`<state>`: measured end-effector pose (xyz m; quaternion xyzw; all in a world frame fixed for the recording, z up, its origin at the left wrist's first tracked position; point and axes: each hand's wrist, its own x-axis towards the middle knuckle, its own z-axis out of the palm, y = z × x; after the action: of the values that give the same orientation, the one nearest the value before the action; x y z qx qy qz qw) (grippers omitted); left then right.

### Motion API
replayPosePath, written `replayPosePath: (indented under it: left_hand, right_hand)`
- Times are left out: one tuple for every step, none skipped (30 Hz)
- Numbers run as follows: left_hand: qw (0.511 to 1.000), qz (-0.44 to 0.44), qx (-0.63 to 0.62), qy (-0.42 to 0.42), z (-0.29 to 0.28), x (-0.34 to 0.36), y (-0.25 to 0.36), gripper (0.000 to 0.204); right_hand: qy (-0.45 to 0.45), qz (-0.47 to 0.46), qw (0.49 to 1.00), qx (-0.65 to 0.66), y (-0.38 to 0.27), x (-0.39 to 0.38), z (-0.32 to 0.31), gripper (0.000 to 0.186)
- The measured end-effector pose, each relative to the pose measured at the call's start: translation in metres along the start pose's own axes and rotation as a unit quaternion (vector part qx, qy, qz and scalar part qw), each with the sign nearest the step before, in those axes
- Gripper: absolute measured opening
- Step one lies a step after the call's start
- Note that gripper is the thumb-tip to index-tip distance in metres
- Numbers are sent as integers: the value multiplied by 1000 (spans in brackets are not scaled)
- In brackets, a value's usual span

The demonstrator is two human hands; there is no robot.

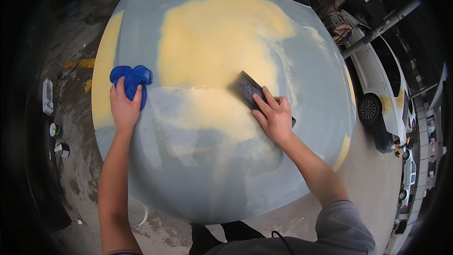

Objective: The person sands the hood of a car using a sanding block and wipes the surface with a blue cloth. The person repeatedly dips the sanding block into a bucket of water and continues sanding different areas of the hood.

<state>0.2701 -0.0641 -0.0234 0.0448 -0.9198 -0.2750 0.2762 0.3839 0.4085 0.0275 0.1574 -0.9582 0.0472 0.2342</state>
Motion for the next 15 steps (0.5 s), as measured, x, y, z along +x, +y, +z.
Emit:
replayPosePath:
  left_hand:
    - [1000,1,2,11,8,5,2,65]
    - [1000,2,7,1,9,2,-1,65]
    - [1000,2,8,5,7,0,-6,65]
    - [1000,5,6,2,8,-3,-8,64]
    - [1000,8,-1,7,13,1,-4,64]
    - [1000,17,-8,5,16,4,0,64]
    - [999,26,-30,-2,28,2,13,64]
    - [998,35,-60,-6,48,0,33,63]
    - [997,42,-65,-5,54,2,40,63]
    - [997,47,-53,-5,50,5,36,63]
    - [998,44,-43,-12,40,2,31,63]
    - [999,16,-36,-25,28,2,26,63]
    - [1000,16,-20,-16,14,2,17,63]
    - [1000,17,-5,-9,8,0,4,63]
    - [1000,18,3,6,7,3,-4,64]
  right_hand:
    - [-5,-29,1000,2,-5,-20,-13,53]
    - [-5,-43,999,-2,5,-13,-13,53]
    - [-4,-61,998,-1,15,4,-8,52]
    - [-7,-72,997,-4,26,18,0,52]
    - [-6,-22,1000,1,54,57,13,50]
    - [-9,34,999,-18,79,105,23,46]
    - [0,86,995,-60,126,142,26,44]
    - [48,101,989,-100,183,160,29,42]
    - [43,146,976,-157,206,169,38,41]
    - [50,143,978,-141,193,166,50,42]
    - [48,137,981,-128,169,157,52,42]
    - [53,101,989,-94,142,133,52,43]
    - [61,66,994,-59,101,102,40,44]
    - [41,49,997,-46,56,61,27,46]
    - [29,27,998,-40,22,27,12,48]
